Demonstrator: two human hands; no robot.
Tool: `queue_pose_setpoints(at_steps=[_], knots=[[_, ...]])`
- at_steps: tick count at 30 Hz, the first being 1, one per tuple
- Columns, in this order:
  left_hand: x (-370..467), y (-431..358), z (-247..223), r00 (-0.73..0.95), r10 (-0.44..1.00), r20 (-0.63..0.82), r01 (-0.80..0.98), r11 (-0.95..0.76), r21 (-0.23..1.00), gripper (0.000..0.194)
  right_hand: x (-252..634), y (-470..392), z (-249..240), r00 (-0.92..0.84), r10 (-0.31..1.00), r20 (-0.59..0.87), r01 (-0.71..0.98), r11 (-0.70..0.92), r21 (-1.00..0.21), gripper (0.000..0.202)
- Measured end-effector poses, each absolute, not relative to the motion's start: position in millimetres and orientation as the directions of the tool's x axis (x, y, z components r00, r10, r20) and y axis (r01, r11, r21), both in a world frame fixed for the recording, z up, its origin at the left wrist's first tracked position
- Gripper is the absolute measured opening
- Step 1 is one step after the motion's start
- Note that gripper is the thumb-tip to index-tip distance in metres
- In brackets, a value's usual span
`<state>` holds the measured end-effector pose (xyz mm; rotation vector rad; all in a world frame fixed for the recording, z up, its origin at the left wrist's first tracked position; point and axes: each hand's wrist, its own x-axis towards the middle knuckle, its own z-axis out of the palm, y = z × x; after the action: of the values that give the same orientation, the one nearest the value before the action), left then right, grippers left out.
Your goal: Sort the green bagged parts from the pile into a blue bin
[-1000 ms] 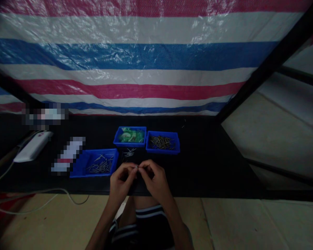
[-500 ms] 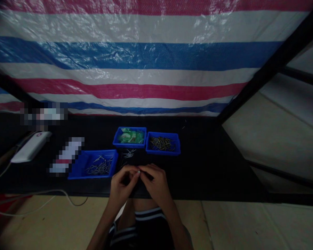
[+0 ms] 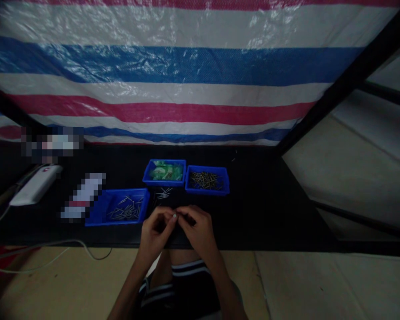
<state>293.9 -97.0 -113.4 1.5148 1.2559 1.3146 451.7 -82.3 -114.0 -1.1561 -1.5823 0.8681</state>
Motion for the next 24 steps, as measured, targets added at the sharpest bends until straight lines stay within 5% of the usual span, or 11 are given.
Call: queue_pose_setpoints(at_steps=[24], knots=[[292.2,-95.7,-108.3,0.004,0.983,0.181,0.170,-0.179,0.969,0.016,449.6,-81.1,-108.9,-0.084,0.960,0.266,0.267,0.279,-0.922,0.013]])
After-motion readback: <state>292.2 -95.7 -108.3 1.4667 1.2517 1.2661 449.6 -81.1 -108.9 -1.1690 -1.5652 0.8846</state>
